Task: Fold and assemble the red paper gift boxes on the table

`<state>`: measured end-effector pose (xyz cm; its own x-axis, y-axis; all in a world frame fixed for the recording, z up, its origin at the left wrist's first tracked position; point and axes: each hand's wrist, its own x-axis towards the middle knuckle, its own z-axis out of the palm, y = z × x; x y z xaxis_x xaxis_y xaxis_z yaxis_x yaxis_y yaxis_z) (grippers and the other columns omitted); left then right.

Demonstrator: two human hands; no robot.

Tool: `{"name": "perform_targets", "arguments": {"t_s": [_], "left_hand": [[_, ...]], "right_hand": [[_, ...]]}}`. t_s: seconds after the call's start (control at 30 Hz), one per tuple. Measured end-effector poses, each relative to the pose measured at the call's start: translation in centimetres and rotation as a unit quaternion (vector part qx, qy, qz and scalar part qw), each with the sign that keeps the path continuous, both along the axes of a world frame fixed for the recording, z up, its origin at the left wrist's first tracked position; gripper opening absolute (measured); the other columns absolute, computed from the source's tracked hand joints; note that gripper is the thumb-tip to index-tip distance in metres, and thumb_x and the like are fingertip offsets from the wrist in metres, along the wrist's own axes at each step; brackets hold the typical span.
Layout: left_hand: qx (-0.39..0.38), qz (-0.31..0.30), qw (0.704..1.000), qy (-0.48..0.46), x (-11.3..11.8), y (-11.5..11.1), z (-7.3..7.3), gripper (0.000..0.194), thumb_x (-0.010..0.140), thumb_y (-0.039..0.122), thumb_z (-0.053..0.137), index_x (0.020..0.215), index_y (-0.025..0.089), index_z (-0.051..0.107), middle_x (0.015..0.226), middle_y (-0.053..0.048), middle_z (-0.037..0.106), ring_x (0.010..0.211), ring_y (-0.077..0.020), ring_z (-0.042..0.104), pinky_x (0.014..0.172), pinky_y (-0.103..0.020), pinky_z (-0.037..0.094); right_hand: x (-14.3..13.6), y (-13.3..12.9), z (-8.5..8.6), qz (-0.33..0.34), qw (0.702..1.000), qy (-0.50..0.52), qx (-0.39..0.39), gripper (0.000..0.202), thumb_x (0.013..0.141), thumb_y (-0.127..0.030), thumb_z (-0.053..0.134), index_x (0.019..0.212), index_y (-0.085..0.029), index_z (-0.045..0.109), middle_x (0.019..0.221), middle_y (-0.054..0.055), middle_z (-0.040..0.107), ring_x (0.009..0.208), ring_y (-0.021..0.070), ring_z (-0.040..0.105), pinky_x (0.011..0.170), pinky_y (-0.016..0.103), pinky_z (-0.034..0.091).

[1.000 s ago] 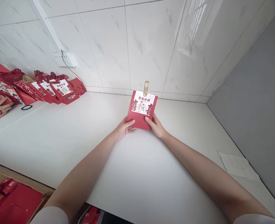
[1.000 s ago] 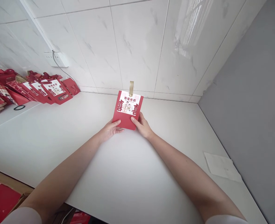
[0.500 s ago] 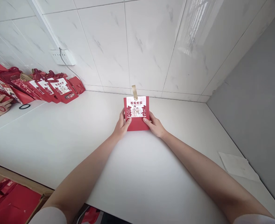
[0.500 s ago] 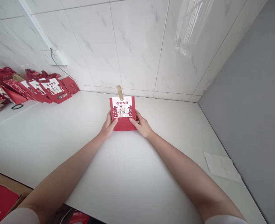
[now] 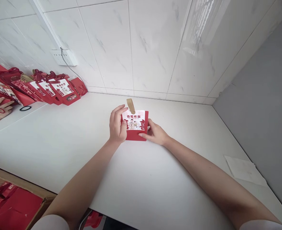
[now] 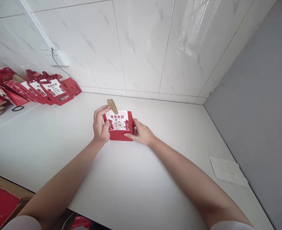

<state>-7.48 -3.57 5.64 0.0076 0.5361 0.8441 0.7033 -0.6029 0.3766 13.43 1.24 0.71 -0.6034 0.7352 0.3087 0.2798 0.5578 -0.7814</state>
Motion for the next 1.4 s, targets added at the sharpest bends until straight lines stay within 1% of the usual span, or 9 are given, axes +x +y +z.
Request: {"name": "perform_targets", "arguments": {"t_s": [0.2,0.3,0.4,0.57,0.73,0.87,1.0,1.23,1.4], "left_hand": [[-0.034,-0.024,0.998,-0.042,0.4,-0.1,-0.1,0.036,0.097,0.043,0.042,0.126,0.026,0.054,0.140,-0.009,0.049,0.134,-0.0275,0.045,0.114,-0.046,0.035],[-0.099,-0.048,0.987,-0.120,0.7,0.5,-1.4,0.053,0.097,0.049,0.041,0.146,0.029,0.035,0.153,-0.008,0.036,0.143,-0.0263,0.035,0.118,-0.042,0.030],[-0.227,-0.101,0.942,-0.224,0.8,1.4,-3.0,0.067,0.095,0.057,0.041,0.153,0.030,0.019,0.153,-0.009,0.039,0.137,-0.0264,0.043,0.111,-0.039,0.040],[-0.401,-0.138,0.866,-0.267,0.5,2.2,-4.1,0.062,0.092,0.065,0.041,0.138,0.024,0.045,0.137,-0.009,0.057,0.121,-0.0285,0.058,0.099,-0.041,0.050],[-0.339,-0.184,0.864,-0.325,0.3,2.1,-3.5,0.056,0.085,0.058,0.060,0.127,0.021,0.053,0.129,-0.011,0.063,0.113,-0.0284,0.063,0.092,-0.039,0.054],[-0.251,-0.190,0.896,-0.314,0.1,1.0,-0.6,0.051,0.076,0.046,0.076,0.118,0.022,0.060,0.105,-0.007,0.071,0.093,-0.0229,0.068,0.079,-0.033,0.056],[-0.260,-0.194,0.913,-0.248,0.5,-1.0,2.1,0.029,0.077,0.043,0.075,0.091,0.018,0.072,0.097,-0.008,0.073,0.087,-0.0230,0.069,0.074,-0.031,0.056],[-0.247,-0.162,0.934,-0.199,1.4,-2.2,2.8,0.030,0.083,0.043,0.068,0.069,0.016,0.071,0.065,-0.002,0.065,0.062,-0.0137,0.058,0.057,-0.025,0.045],[-0.237,-0.159,0.941,-0.184,1.6,-2.5,3.1,0.029,0.083,0.039,0.069,0.065,0.016,0.069,0.060,-0.001,0.060,0.056,-0.0106,0.052,0.053,-0.024,0.038]], "right_hand": [[0.1,0.1,-0.2,0.003,1.000,0.005,-0.014,0.062,0.082,-0.057,0.066,0.131,-0.028,0.043,0.123,0.007,0.066,0.088,0.0246,0.070,0.075,0.041,0.058],[0.1,0.2,-0.1,0.000,0.999,0.020,-0.026,0.063,0.086,-0.057,0.062,0.137,-0.028,0.039,0.128,0.008,0.064,0.093,0.0264,0.070,0.079,0.043,0.058],[0.2,0.5,0.1,-0.013,0.999,0.031,-0.033,0.059,0.093,-0.055,0.051,0.143,-0.030,0.035,0.132,0.005,0.063,0.104,0.0277,0.067,0.090,0.045,0.055],[0.9,1.4,0.0,-0.025,0.999,0.019,-0.036,0.053,0.095,-0.057,0.045,0.142,-0.032,0.041,0.134,0.003,0.062,0.113,0.0288,0.063,0.095,0.048,0.052],[1.3,1.6,-0.1,-0.017,0.999,0.029,0.009,0.054,0.094,-0.058,0.046,0.138,-0.027,0.047,0.130,0.007,0.063,0.114,0.0293,0.062,0.097,0.046,0.050],[0.7,0.1,0.5,-0.021,0.988,0.094,0.117,0.064,0.093,-0.056,0.048,0.147,-0.026,0.032,0.138,0.011,0.056,0.118,0.0311,0.058,0.103,0.049,0.045],[-0.5,-2.3,1.9,-0.088,0.973,0.145,0.157,0.065,0.097,-0.045,0.044,0.153,-0.030,0.014,0.135,0.011,0.056,0.120,0.0294,0.056,0.108,0.051,0.041],[-1.6,-3.8,3.4,-0.143,0.913,0.116,0.363,0.060,0.097,-0.022,0.046,0.148,-0.043,0.023,0.122,0.005,0.058,0.114,0.0248,0.059,0.115,0.058,0.028],[-1.4,-3.7,3.2,-0.136,0.908,0.108,0.382,0.057,0.095,-0.017,0.047,0.143,-0.046,0.039,0.118,0.005,0.055,0.114,0.0240,0.059,0.114,0.057,0.030]]}}
